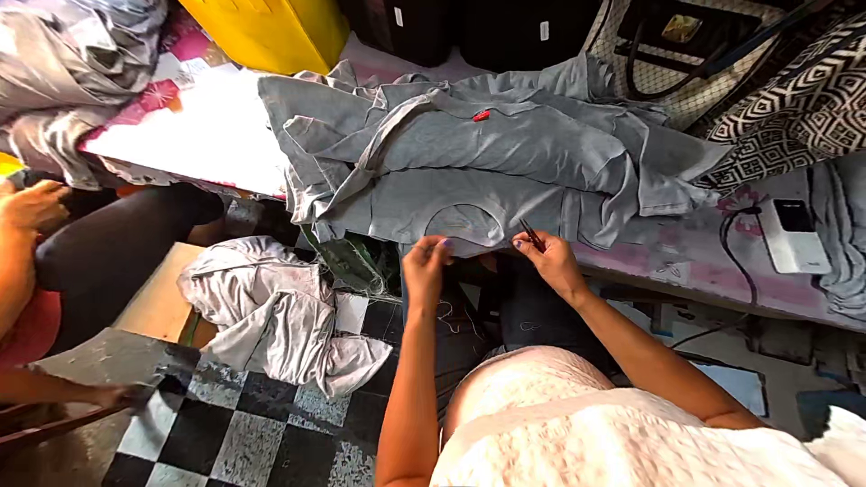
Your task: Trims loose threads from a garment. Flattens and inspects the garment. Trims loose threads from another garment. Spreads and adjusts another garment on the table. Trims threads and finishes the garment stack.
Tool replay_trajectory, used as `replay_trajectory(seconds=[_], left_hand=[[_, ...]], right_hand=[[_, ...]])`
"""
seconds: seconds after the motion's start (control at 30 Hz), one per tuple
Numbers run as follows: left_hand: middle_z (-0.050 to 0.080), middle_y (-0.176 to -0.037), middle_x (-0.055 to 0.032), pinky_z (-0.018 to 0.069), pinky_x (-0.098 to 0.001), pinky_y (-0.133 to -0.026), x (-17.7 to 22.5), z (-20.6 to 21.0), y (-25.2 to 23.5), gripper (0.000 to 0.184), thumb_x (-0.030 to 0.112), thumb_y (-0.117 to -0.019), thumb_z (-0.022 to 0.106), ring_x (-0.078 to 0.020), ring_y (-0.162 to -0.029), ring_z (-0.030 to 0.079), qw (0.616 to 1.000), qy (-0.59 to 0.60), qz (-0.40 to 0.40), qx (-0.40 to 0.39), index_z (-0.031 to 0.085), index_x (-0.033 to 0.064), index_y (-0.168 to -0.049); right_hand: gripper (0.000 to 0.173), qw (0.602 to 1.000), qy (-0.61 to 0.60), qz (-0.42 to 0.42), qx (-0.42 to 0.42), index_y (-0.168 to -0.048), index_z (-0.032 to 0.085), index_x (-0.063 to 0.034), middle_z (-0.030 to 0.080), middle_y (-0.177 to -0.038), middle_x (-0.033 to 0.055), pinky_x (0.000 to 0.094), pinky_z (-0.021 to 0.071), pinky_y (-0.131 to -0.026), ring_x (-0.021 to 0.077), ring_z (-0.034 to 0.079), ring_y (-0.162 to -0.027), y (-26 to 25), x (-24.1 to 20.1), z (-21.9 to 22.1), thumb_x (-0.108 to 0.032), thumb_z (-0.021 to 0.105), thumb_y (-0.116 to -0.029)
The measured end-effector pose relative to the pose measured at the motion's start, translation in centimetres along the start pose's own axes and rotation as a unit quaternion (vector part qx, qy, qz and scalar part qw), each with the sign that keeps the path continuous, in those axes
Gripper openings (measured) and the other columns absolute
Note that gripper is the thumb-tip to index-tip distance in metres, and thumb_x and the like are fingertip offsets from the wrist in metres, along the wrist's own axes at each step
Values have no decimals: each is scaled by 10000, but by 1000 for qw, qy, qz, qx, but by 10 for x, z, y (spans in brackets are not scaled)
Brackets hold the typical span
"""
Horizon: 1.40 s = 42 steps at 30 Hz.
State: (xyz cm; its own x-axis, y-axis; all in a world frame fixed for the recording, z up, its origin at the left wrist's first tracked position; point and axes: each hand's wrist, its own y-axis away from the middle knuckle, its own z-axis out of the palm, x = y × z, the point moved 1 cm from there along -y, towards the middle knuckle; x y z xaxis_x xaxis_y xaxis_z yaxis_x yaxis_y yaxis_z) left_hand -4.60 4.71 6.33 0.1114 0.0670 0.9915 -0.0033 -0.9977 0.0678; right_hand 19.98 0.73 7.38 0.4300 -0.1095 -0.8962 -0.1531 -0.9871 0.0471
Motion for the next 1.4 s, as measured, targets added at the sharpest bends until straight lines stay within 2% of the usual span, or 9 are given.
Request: replay_trajectory(seconds=[0.17,0.33,0.47,0.6,0.73,0.93,1.1,1.27,1.4], left_hand=[[708,-798,-60,598,-278,-698,-38,-107,19,171,58,-985,616,-77,-680,682,980,-84,-34,179,675,-84,-1059],[716,-867,-144,591,-344,-733,-53,-166,6,198,80,-994,622,-151,-711,692,939,-213,-58,265,690,-80,-1087],[551,-1375,-326,365,-570,-1131,-35,-160,-4,377,32,-961,577,-454,-1333,495,918,-300,-79,249,618,-64,-1323],[712,-1108,-219,546,-493,-929,7,-73,6,276,144,-1042,556,-304,-1023,693,979,-185,-87,9,677,-61,-1182],[721,-1122,-161,580,-403,-915,19,28,3,364,172,-991,669,-202,-977,714,979,-31,-72,-190,633,-55,-1274],[645,-686,-84,542,-358,-698,25,80,-8,258,129,-912,771,-147,-649,635,992,-86,-9,-86,634,-51,-789],[740,-791,-120,631,-306,-735,11,77,2,128,32,-928,722,-137,-689,735,992,-49,-65,-101,685,-89,-905],[745,-796,-91,627,-282,-647,-2,63,23,134,60,-949,699,-118,-626,714,984,4,-116,-132,717,-63,-999],[743,-1002,-136,621,-329,-842,9,59,22,247,119,-998,656,-157,-873,741,981,35,-119,-147,676,-79,-1146]], right_hand=[[320,909,252,-329,48,-1198,774,-142,718,-784,130,451,549,-583,288,690,-643,-8,-4,-1,-31,657,-922],[277,853,342,-395,-1,-1122,799,-144,673,-710,114,437,489,-535,295,640,-576,-30,-13,6,-29,681,-899],[139,920,283,-265,-49,-1039,767,-30,753,-909,163,571,560,-659,358,729,-757,-39,-26,-2,-75,662,-960],[230,984,89,47,-147,-1035,679,27,613,-787,105,373,500,-675,174,566,-682,-47,-37,-6,-183,589,-1056],[149,932,-146,255,-213,-962,561,-84,406,-605,-82,156,352,-465,4,357,-465,-47,-39,-4,-179,544,-1075],[246,968,-57,173,-175,-932,595,-55,470,-659,-46,196,385,-531,22,417,-538,-41,-43,-1,-252,557,-1075],[183,979,79,64,-179,-999,714,23,650,-819,101,391,506,-750,164,581,-742,-39,-36,8,-158,715,-971],[152,973,-25,147,-175,-1005,674,8,552,-730,4,219,384,-540,37,427,-561,-44,-32,7,-143,661,-1010],[132,964,-78,181,-178,-1003,668,-4,509,-667,-38,177,344,-488,6,382,-502,-40,-35,1,-135,654,-1012]])
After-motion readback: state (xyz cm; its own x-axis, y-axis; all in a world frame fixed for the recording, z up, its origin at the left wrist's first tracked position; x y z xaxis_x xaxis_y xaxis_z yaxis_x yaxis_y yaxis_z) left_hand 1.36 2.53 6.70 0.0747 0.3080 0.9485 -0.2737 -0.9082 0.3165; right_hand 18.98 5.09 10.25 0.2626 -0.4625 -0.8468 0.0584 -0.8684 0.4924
